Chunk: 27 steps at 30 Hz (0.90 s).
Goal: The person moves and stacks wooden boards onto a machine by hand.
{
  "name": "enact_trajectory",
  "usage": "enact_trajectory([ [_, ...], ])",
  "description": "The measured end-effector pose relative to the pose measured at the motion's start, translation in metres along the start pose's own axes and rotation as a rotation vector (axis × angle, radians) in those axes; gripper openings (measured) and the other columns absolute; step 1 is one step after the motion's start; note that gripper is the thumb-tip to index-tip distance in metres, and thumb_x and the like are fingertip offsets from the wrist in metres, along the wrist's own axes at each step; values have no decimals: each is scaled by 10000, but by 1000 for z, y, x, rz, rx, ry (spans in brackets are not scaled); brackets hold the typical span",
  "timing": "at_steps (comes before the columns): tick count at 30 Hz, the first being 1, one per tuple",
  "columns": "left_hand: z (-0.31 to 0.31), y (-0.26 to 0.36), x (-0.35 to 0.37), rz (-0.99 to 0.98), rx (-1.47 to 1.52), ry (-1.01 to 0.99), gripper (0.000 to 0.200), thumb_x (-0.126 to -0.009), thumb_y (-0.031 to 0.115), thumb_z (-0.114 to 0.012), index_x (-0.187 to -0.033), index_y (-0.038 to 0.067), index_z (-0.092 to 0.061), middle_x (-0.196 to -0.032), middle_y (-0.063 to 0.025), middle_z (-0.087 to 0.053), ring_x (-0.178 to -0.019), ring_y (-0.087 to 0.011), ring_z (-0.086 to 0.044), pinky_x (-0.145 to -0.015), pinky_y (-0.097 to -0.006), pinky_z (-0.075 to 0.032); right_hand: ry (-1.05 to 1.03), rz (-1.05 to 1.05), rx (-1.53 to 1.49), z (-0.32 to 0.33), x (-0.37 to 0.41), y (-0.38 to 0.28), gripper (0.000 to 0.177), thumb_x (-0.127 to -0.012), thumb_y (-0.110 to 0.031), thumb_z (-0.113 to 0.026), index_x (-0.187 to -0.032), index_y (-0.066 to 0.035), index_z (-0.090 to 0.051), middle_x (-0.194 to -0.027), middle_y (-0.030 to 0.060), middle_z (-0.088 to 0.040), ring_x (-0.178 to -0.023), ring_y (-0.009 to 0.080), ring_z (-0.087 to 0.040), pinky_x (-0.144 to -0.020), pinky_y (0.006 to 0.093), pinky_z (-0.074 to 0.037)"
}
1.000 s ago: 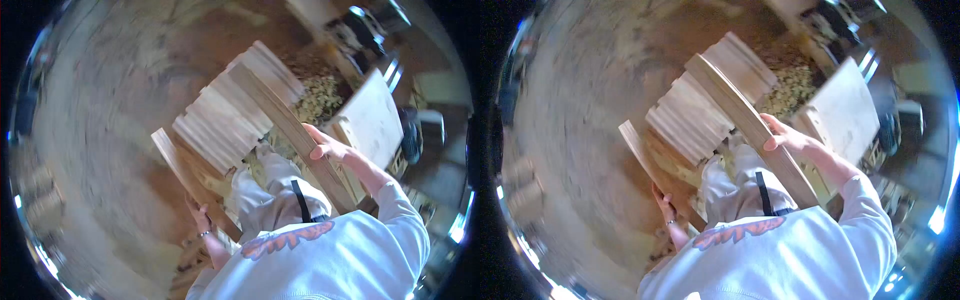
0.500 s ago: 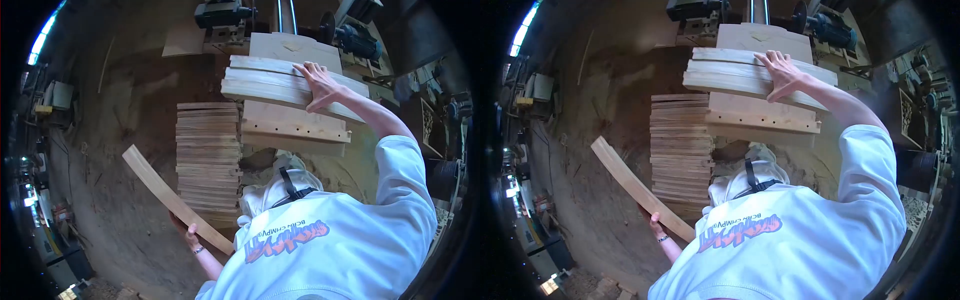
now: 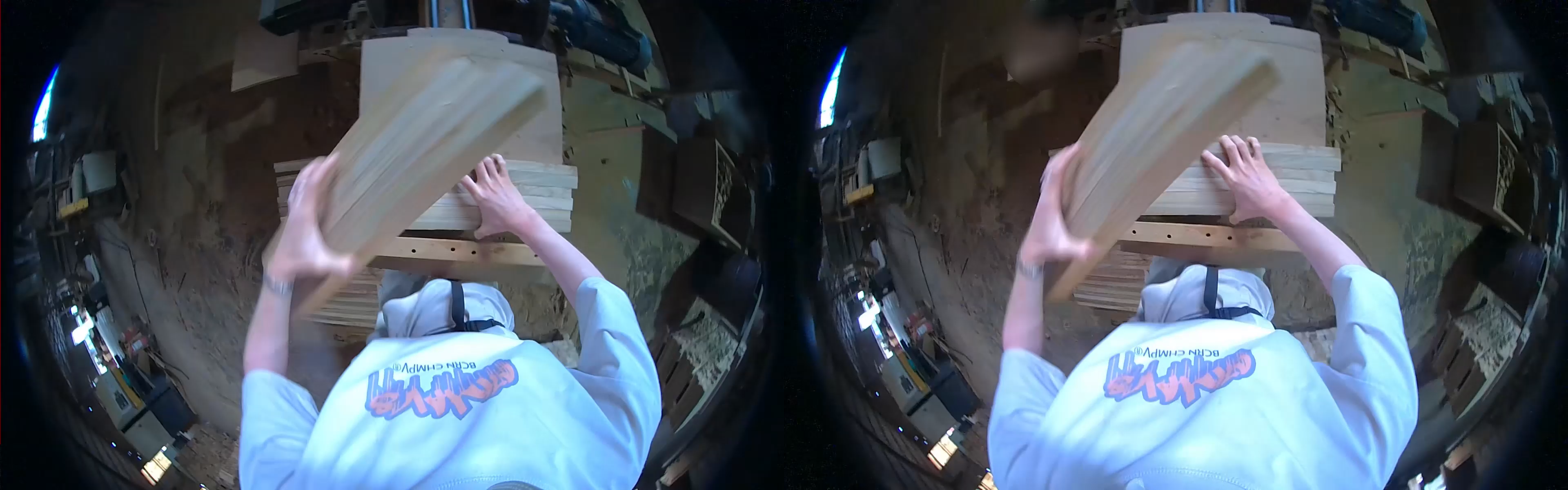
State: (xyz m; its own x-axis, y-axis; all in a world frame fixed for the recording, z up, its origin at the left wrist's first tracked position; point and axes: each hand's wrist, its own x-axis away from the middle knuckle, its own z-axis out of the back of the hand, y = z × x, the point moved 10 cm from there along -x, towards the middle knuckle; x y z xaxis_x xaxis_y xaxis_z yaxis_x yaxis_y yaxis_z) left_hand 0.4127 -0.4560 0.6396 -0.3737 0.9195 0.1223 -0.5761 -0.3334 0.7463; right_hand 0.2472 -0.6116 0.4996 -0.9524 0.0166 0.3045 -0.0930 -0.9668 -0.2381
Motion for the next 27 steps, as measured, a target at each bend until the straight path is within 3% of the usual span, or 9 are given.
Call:
enact_trajectory([
  [3,-47,6,-112,-169,-155,-218,1227,-394,525,-783,-1445,123,-294,-1381,-197,-367,-1333,-365,-297,-1115,-460,-230,-98,-100,-132,-12,11,3,1127,-511,-489,-826,-1433,-109,-300,-1328,259,-362,-1296,429,-290,-1102,586,-169],
  [5,-87,11,-172,-243,-294,-315,1179,-399,459,-773,-1442,174,-305,-1375,-219,-370,-1312,-392,-310,-1088,-509,-248,287,-136,-255,6,19,2,969,-595,-498,-777,-1372,-88,-368,-1376,287,-324,-1325,433,-261,-1118,588,-140],
  [11,-189,11,-244,-451,-636,-369,1189,-412,426,-809,-1453,189,-285,-1392,-267,-343,-1300,-442,-300,-1047,-602,-241,553,-490,-510,33,103,-39,623,-700,-335,-761,-1204,-45,-537,-1309,173,-461,-1263,353,-389,-1091,469,-272],
  [15,-179,1,-222,-432,-532,-222,1010,-549,423,-815,-1419,153,-377,-1447,-212,-335,-1311,-387,-328,-1063,-570,-266,852,-974,-591,9,194,2,395,-753,-183,-755,-1086,-17,-624,-1104,132,-603,-1074,273,-564,-964,385,-429],
  [17,-120,-8,-199,-434,-245,139,753,-686,364,-784,-1336,115,-495,-1391,-166,-439,-1281,-327,-398,-1059,-467,-340,920,-1130,-558,-9,227,39,318,-797,-189,-719,-1049,-18,-628,-1093,137,-591,-1053,277,-563,-943,380,-438],
  [18,-80,-9,-166,-403,-125,311,417,-799,233,-725,-1173,73,-635,-1235,-139,-584,-1168,-278,-520,-990,-361,-431,919,-1172,-514,-21,239,61,324,-837,-221,-687,-1071,-4,-630,-1110,144,-589,-1060,273,-566,-943,371,-439],
  [21,-8,-71,-58,-187,-191,734,124,-848,83,-646,-932,37,-725,-1016,-95,-679,-975,-249,-612,-828,-339,-516,792,-1169,-545,-56,241,118,390,-912,-313,-602,-1128,11,-633,-1091,135,-624,-1010,213,-590,-881,333,-461],
  [23,-30,-179,-3,186,197,630,158,-873,122,-653,-975,21,-718,-1021,-103,-702,-972,-192,-644,-828,-299,-515,527,-1216,-1087,-95,221,134,374,-954,-318,-555,-1120,3,-648,-955,48,-652,-888,125,-573,-807,276,-462],
  [27,-118,-233,56,745,949,279,328,-881,192,-684,-1142,-5,-653,-1034,-71,-686,-928,-112,-626,-836,-248,-498,406,-1143,-1190,-98,218,144,410,-963,-341,-546,-1120,24,-646,-911,-2,-633,-822,49,-518,-750,229,-422],
])
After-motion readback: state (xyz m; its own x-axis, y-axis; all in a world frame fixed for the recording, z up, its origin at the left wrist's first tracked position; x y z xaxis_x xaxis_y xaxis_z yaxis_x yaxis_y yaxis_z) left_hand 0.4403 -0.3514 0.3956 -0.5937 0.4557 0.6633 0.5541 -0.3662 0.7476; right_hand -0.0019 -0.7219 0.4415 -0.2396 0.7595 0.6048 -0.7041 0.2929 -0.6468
